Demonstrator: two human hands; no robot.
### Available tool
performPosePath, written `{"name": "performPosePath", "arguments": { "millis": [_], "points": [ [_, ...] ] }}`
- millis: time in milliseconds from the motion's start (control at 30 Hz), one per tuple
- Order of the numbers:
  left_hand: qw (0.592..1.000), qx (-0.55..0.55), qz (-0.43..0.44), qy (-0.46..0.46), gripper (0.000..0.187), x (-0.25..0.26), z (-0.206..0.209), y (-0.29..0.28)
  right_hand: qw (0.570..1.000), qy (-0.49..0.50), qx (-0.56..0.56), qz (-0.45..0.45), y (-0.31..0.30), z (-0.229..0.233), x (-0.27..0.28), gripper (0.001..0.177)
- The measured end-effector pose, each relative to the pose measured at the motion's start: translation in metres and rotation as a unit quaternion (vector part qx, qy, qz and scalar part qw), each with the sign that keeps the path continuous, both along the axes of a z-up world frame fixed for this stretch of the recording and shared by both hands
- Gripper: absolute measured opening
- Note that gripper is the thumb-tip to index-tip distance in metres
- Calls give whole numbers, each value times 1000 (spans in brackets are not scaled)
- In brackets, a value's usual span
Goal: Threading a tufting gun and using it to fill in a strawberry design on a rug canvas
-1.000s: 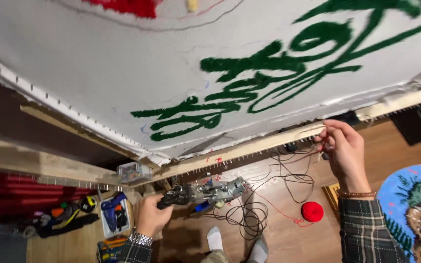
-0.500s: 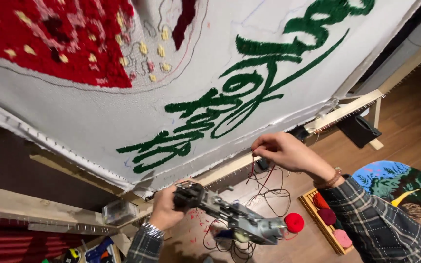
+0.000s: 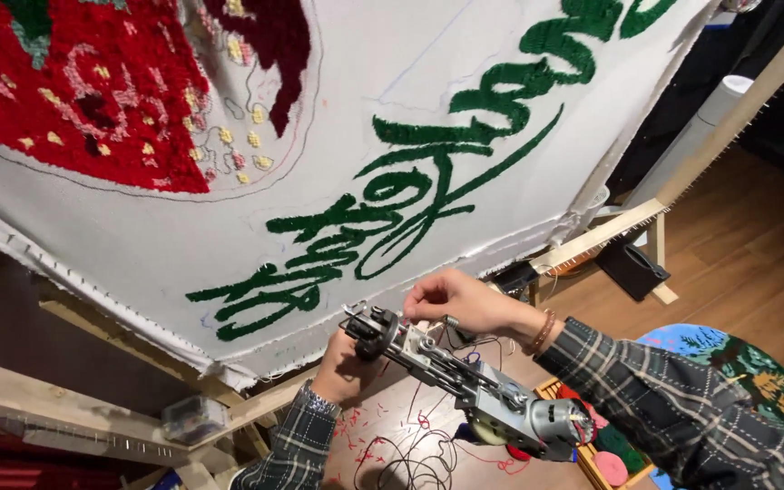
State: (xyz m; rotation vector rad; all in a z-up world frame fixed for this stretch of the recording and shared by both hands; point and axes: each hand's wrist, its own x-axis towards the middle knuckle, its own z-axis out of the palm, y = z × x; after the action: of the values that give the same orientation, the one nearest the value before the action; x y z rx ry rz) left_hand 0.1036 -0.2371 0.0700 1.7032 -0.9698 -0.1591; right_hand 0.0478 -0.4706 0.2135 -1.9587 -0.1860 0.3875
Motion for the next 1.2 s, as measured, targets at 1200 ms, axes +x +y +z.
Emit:
{"name": "performPosePath", "arguments": {
  "millis": [1200],
  "points": [
    [986, 145, 81, -29, 16, -57, 45, -10, 991, 76, 7, 107, -44, 17, -80, 10]
  ]
}}
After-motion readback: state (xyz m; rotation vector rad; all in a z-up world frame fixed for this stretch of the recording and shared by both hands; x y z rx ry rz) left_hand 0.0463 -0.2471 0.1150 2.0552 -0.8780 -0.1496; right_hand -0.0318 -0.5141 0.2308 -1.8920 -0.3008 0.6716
